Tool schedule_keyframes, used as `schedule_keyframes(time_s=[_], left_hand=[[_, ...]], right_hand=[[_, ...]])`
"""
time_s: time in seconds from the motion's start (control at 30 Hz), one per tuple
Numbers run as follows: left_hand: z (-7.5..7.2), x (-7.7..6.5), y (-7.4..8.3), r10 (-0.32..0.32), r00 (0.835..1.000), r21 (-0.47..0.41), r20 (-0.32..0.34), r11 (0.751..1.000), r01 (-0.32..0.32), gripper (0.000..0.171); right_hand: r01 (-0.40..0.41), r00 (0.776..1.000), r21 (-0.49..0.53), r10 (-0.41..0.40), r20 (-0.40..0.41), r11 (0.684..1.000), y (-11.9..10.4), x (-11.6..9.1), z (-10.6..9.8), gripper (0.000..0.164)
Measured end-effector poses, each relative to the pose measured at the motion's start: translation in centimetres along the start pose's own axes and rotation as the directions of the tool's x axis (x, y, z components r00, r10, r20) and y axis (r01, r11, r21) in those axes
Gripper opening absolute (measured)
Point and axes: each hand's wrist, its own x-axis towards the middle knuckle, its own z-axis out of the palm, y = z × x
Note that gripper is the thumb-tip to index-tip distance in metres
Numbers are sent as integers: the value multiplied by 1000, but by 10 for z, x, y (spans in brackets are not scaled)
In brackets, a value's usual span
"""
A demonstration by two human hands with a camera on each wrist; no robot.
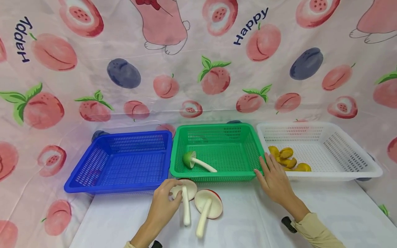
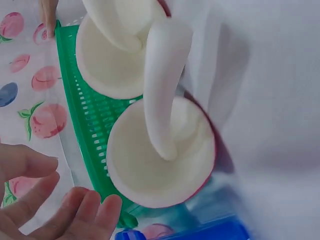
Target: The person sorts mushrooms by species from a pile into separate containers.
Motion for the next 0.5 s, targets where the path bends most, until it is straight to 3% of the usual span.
schedule_keyframes(time_s=[0.3,0.5], left_hand=[[5,-15,-4,-152,987,-96,48,983,156,26],[15,-27,-7,-244,960,-34,139,967,251,32]], right_hand=[[2,1000,-6,-2,-7,1000,1,0,1,55],[-7,1000,-5,7,-5,1000,0,1,1,55]])
